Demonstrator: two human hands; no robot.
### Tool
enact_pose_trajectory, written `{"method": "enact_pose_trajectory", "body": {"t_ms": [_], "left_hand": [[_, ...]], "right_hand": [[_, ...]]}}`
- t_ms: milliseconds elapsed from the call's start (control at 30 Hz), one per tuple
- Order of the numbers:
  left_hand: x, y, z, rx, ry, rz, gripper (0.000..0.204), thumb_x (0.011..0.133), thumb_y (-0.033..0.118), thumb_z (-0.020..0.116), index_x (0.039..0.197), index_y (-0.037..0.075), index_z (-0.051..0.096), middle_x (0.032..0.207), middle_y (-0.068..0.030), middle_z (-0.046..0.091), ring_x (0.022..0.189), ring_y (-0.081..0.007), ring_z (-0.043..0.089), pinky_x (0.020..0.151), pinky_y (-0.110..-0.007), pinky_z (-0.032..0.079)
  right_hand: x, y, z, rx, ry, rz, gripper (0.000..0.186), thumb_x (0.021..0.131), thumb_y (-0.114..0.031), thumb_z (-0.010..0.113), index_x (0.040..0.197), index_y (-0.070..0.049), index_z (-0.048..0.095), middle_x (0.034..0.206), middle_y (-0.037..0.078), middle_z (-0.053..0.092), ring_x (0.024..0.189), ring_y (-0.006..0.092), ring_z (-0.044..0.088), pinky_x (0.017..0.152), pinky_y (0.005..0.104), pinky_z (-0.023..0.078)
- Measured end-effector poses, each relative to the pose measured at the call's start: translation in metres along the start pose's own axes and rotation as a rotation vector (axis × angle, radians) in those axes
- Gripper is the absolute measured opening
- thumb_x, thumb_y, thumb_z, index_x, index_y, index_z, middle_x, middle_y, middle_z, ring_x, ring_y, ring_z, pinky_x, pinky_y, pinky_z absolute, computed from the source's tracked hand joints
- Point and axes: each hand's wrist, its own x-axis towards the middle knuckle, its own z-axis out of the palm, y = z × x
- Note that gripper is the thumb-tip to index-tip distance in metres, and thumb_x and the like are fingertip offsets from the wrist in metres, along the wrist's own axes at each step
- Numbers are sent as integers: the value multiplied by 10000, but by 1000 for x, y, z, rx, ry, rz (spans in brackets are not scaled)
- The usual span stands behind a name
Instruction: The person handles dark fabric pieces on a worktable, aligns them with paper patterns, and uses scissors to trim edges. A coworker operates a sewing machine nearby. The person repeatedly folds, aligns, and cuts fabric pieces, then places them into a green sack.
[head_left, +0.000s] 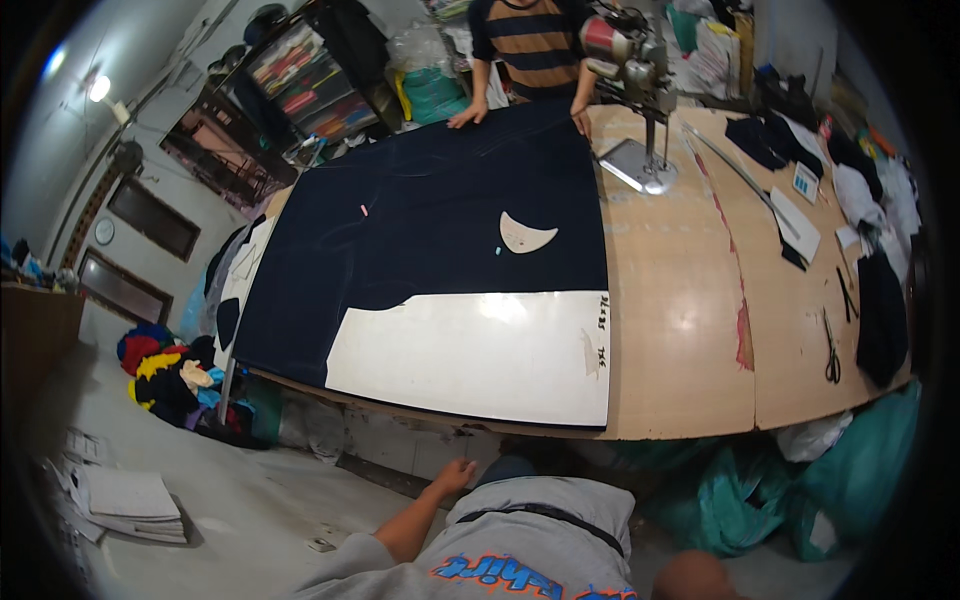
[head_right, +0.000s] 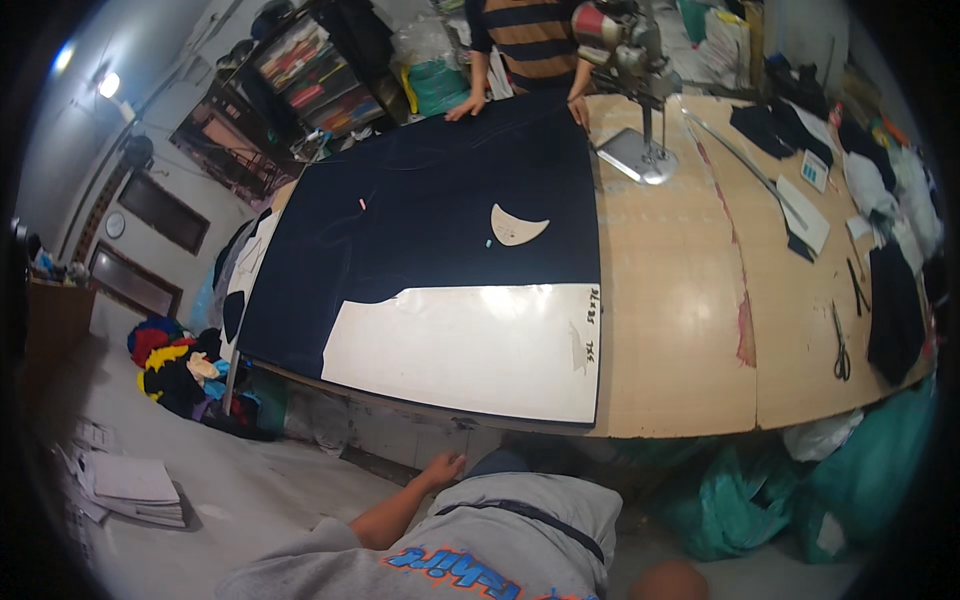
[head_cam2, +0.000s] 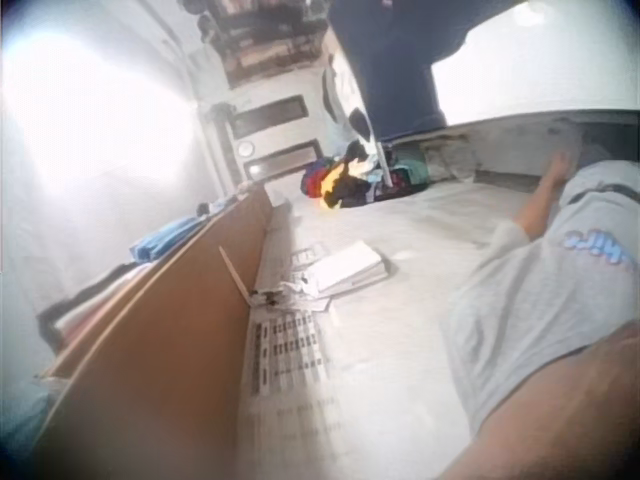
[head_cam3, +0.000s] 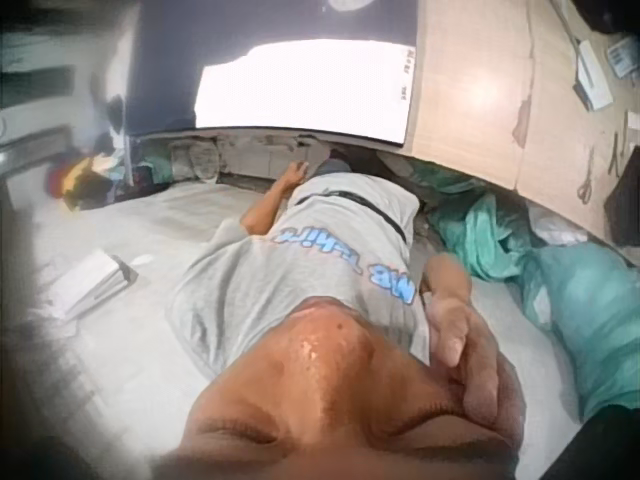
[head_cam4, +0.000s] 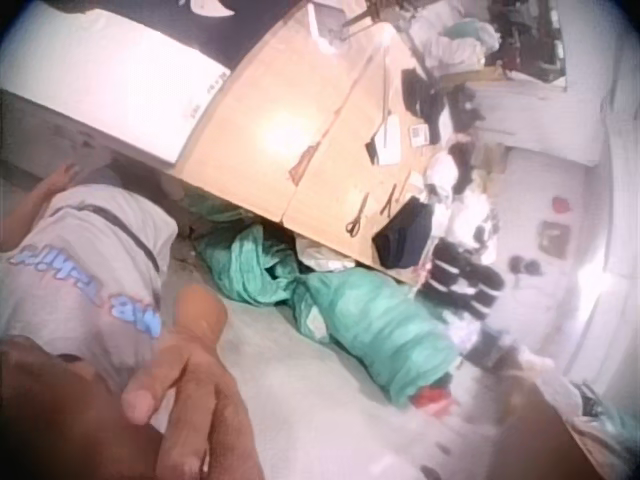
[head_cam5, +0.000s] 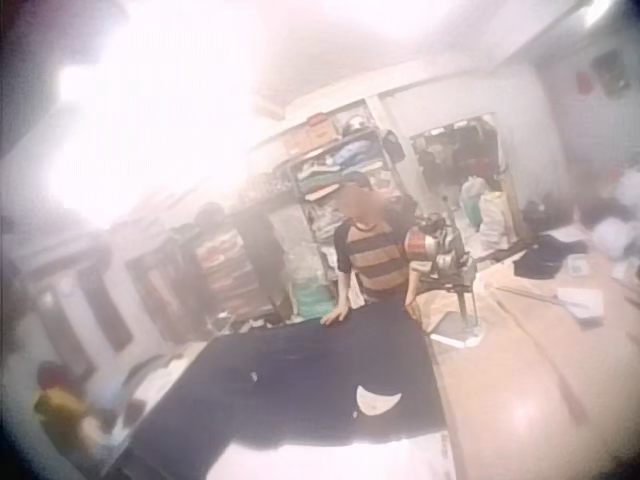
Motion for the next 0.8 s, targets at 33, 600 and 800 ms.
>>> {"method": "enact_pose_trajectory", "body": {"t_ms": [33,600,800], "left_hand": [[-1,-9,3,80,-38,-45,533,1100,482,616,1302,2,728,1190,-248,783,1119,-382,771,986,-473,593],[-6,-157,9,-263,96,-93,416,1090,375,646,1271,19,763,1155,-174,816,1061,-272,772,916,-417,597],[3,-133,-43,-527,95,-210,352,1109,292,646,1239,-17,756,1081,-138,801,967,-200,739,861,-355,595]], "right_hand": [[1,10,2,4,-30,17,361,1146,-307,571,1465,-179,680,1420,74,700,1239,200,696,1082,469,533],[-9,176,85,788,255,673,314,1154,-199,534,1356,17,639,1221,180,750,1123,268,748,1023,436,576],[-53,297,14,-721,393,705,214,1083,-55,626,1291,-20,660,912,25,587,886,108,609,804,273,505]]}}
